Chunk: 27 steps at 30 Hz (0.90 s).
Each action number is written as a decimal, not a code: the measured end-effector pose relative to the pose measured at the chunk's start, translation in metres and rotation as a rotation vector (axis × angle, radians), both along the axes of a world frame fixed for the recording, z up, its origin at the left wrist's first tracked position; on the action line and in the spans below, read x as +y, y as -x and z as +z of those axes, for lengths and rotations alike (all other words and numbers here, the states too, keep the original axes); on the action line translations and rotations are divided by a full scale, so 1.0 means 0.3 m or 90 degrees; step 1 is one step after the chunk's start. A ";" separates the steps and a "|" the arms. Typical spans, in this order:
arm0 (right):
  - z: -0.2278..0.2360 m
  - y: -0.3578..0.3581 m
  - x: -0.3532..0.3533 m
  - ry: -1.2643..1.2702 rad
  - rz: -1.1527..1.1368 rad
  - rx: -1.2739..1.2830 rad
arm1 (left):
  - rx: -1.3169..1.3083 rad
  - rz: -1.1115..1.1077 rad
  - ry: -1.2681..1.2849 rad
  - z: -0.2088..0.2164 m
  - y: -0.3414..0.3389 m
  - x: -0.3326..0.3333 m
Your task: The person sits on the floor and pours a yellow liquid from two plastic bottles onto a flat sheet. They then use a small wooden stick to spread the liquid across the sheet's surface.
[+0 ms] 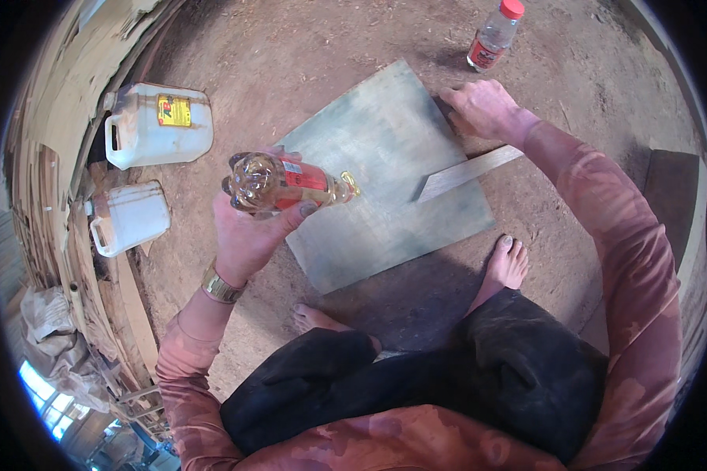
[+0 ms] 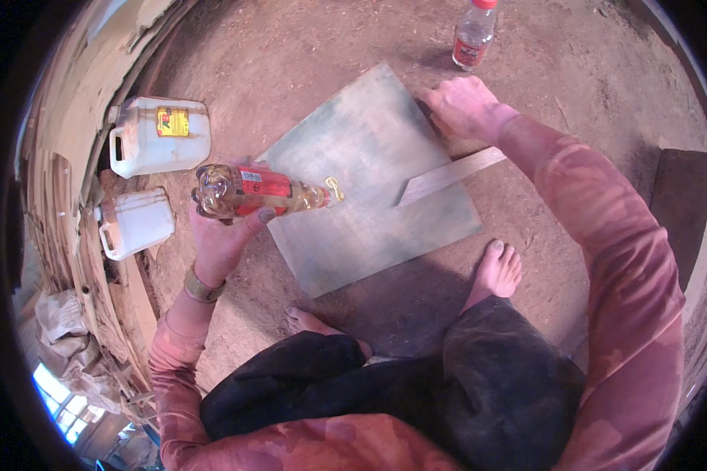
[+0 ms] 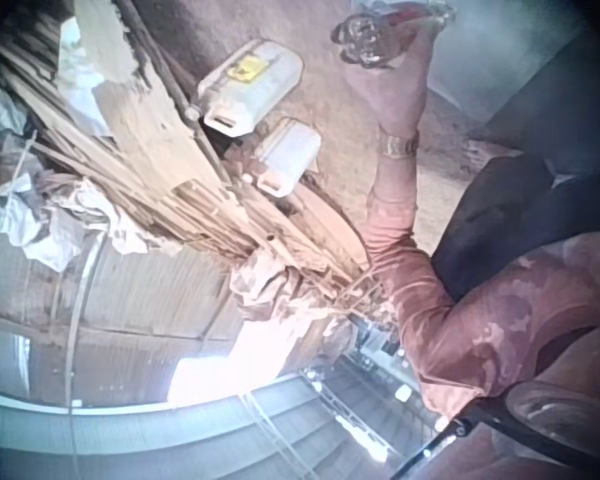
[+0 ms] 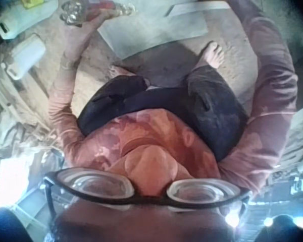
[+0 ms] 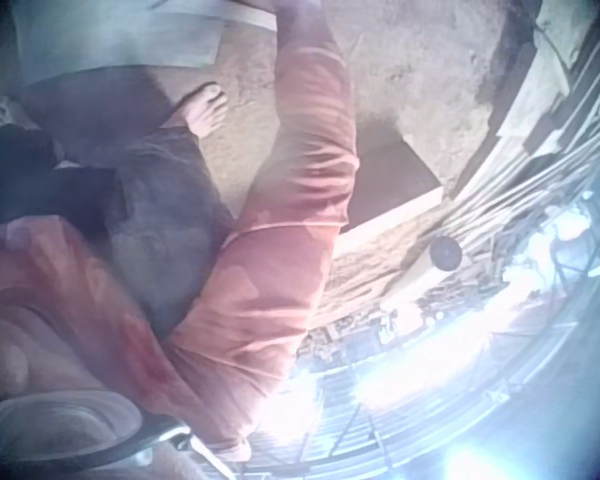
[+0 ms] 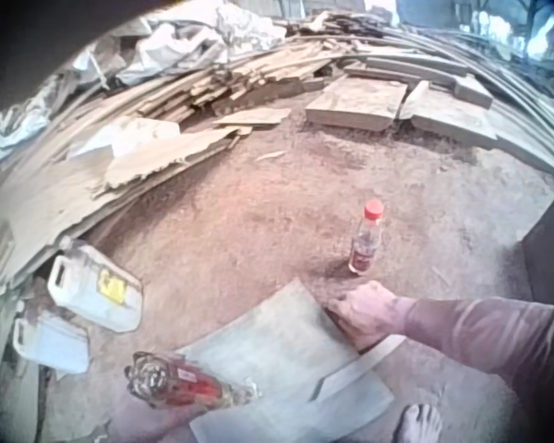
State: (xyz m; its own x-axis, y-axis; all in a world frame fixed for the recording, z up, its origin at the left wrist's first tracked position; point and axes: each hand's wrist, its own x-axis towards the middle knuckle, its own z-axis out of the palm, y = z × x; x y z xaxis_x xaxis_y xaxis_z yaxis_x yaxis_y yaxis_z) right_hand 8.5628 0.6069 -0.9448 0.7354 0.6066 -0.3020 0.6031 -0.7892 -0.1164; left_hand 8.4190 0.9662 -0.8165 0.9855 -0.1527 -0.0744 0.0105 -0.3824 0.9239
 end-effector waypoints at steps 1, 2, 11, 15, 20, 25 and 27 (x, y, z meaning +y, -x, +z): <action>0.002 -0.006 0.001 0.001 -0.004 0.010 | -0.010 -0.004 -0.016 0.001 -0.005 -0.001; 0.005 0.003 0.002 -0.005 -0.002 -0.001 | -0.019 -0.007 -0.033 0.001 0.001 -0.003; 0.026 0.007 0.008 0.002 0.000 0.009 | -0.009 0.000 -0.018 0.011 0.003 -0.010; 0.020 0.002 0.009 -0.001 0.007 -0.001 | -0.006 -0.005 -0.018 0.015 0.001 -0.011; 0.012 0.005 0.006 -0.007 0.020 -0.011 | -0.005 -0.005 -0.034 0.020 0.005 -0.012; 0.006 -0.001 0.004 -0.009 0.016 0.006 | -0.004 0.003 -0.025 0.019 0.000 -0.012; 0.005 0.001 0.005 -0.012 0.023 -0.004 | -0.006 -0.001 -0.037 0.018 0.000 -0.013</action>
